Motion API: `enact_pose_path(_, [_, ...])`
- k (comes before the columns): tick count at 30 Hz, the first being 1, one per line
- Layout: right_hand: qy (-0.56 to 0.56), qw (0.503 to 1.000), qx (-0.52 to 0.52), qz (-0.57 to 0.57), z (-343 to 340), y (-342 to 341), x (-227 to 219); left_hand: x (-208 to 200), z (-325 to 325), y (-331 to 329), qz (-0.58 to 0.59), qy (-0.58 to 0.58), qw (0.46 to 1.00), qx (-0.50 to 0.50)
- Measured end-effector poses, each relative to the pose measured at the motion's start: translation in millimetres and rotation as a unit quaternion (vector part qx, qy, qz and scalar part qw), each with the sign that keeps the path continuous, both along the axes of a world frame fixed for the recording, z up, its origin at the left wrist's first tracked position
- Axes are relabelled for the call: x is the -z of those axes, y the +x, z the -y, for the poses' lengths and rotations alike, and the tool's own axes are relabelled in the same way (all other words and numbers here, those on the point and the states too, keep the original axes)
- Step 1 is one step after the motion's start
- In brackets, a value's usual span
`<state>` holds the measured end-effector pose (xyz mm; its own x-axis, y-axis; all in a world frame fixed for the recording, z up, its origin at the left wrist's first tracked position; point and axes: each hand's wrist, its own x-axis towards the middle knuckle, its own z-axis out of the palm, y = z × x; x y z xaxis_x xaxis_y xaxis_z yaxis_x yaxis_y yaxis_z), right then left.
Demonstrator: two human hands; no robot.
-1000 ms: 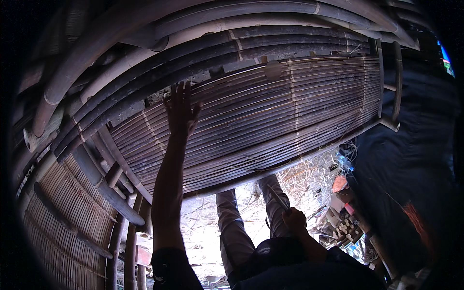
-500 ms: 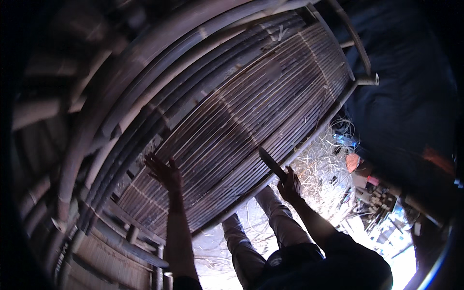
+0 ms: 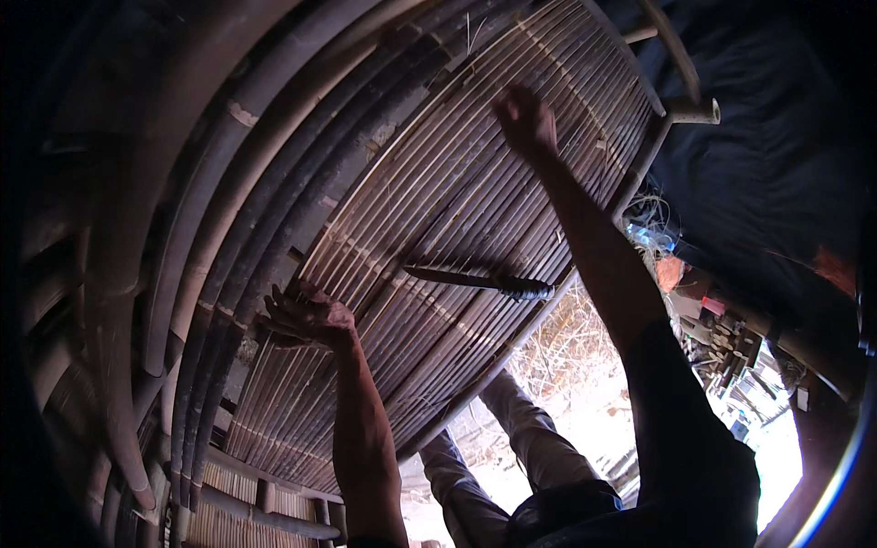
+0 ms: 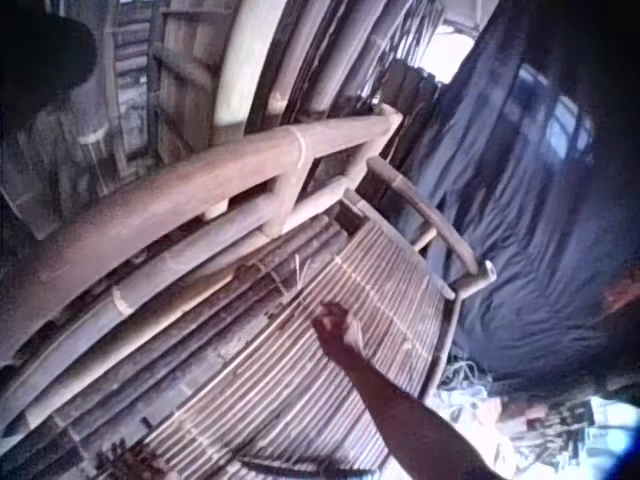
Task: The person weaves thin bamboo strips into a mat using a knife to split and trim the strips. They repeatedly insert strips into a bamboo frame, tighten them with the knife, and trim excess material, continuing the weaving process throughout the clip.
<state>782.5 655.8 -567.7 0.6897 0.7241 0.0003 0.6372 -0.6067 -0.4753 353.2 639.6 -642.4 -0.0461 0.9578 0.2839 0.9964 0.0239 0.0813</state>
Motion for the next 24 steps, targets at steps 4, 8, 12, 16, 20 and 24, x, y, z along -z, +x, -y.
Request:
enact_pose_path(4, [0.049,0.997,0.052,-0.04,-80.0,35.9,13.6,-9.5,-4.7,3.6,-0.006,-0.044,0.999,-0.022])
enact_pose_path(8, [0.088,0.99,0.105,-0.01,-127.5,42.8,27.9,-9.9,-9.3,5.8,-0.016,-0.04,0.999,-0.023])
enact_pose_path(12, [0.154,0.977,0.099,-0.106,-142.3,43.5,45.0,-9.8,-7.9,6.8,0.021,-0.075,0.996,-0.046])
enact_pose_path(16, [0.15,0.95,0.16,-0.223,-135.9,51.4,39.6,-11.2,-6.5,7.3,0.039,-0.098,0.993,-0.061])
enact_pose_path(20, [0.034,0.975,0.162,-0.148,-128.2,74.0,4.8,-11.4,-7.6,7.3,0.028,-0.102,0.993,-0.061])
enact_pose_path(24, [0.052,0.981,-0.036,-0.185,-120.5,95.2,-39.5,-11.7,-7.1,4.7,0.028,-0.069,0.996,-0.045])
